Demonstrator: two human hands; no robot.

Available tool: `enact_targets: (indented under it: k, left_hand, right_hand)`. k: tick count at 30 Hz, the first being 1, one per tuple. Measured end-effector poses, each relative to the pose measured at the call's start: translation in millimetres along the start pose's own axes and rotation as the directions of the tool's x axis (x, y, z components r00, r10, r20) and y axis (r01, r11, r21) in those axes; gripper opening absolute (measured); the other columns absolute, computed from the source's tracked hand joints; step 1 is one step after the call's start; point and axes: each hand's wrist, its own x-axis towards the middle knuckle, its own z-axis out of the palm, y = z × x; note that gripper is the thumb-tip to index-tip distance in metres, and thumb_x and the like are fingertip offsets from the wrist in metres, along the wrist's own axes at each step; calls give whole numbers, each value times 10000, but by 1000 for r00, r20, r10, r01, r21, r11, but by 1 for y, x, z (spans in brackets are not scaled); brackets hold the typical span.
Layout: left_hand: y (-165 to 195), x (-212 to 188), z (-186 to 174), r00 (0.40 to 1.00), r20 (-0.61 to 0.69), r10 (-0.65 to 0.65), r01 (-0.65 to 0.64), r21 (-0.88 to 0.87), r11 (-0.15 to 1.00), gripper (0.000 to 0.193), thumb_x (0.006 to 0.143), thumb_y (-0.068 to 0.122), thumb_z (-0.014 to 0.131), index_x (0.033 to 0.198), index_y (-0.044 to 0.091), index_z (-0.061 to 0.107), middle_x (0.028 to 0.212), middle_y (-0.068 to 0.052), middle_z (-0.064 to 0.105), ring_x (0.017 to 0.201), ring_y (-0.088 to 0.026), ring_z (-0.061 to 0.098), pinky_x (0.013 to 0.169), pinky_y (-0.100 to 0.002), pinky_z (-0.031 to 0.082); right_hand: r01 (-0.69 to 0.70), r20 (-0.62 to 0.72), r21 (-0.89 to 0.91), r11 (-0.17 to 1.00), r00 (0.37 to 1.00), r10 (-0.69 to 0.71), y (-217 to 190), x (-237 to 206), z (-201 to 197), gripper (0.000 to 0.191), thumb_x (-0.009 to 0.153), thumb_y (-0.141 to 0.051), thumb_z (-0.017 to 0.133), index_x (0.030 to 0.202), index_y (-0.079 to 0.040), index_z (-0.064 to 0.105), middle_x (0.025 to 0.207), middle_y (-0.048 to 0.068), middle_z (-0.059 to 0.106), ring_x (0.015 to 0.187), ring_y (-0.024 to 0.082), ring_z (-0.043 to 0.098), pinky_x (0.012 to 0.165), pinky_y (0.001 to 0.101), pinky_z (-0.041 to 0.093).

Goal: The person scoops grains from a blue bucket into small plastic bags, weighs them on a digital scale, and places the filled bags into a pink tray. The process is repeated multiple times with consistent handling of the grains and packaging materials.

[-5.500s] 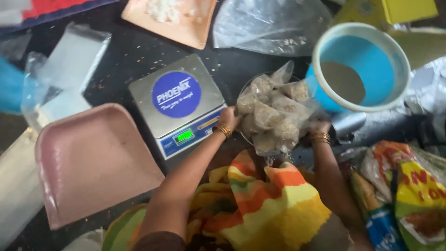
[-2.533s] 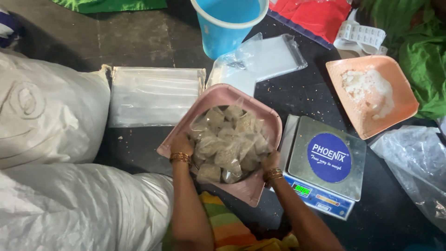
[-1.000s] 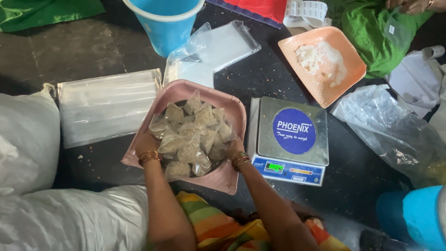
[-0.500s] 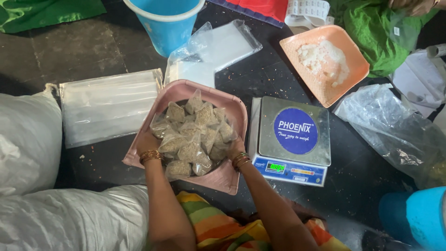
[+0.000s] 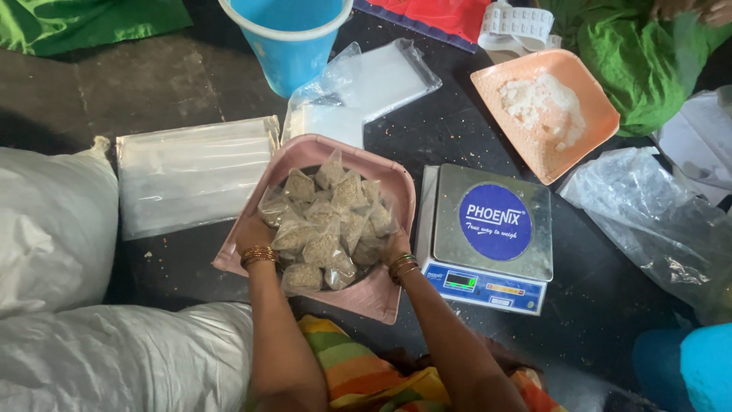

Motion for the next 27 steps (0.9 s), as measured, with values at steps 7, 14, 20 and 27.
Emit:
enact_targets:
  k: [7, 14, 20, 27]
  left_hand:
    - [-1, -1, 2, 1000, 7, -30, 30, -16, 999, 322, 870, 394, 760, 1054, 131, 734, 853, -164, 739, 792, -372, 730, 657, -491, 597]
    - [-2, 0, 3, 999, 27, -38, 37, 12, 999, 362, 823, 411, 799, 1049, 132, 751, 858, -161, 749, 789, -358, 739, 660, -478, 606]
    - [-1, 0, 3, 999, 23, -39, 39, 4, 999, 387, 834, 457, 800, 1012, 116, 759, 837, -164, 750, 772, -356, 739, 636, -473, 604]
    - [0, 2, 4, 993, 76, -90, 89, 13, 996, 404, 818, 486, 802, 979, 117, 774, 862, -150, 759, 787, -337, 747, 647, -460, 612]
  right_hand:
    - [25, 129, -182, 983, 992, -1, 0, 2, 2, 705, 824, -474, 803, 1362, -87, 563, 1371, 86, 604, 1305, 230, 540, 1133, 316, 397]
    - [-59, 156, -167, 984, 984, 86, -3, -1, 0, 741, 792, -399, 860, 1366, -72, 523, 1360, 99, 592, 1273, 210, 563, 1101, 288, 429]
    - [-41, 100, -67, 997, 994, 48, -1, 0, 4, 711, 781, -390, 865, 1339, -80, 552, 1353, 96, 607, 1258, 213, 586, 1096, 292, 451]
    - [-72, 114, -22, 997, 991, 75, -4, -4, -4, 751, 764, -416, 861, 1357, -88, 537, 1354, 95, 602, 1265, 217, 582, 1109, 297, 447]
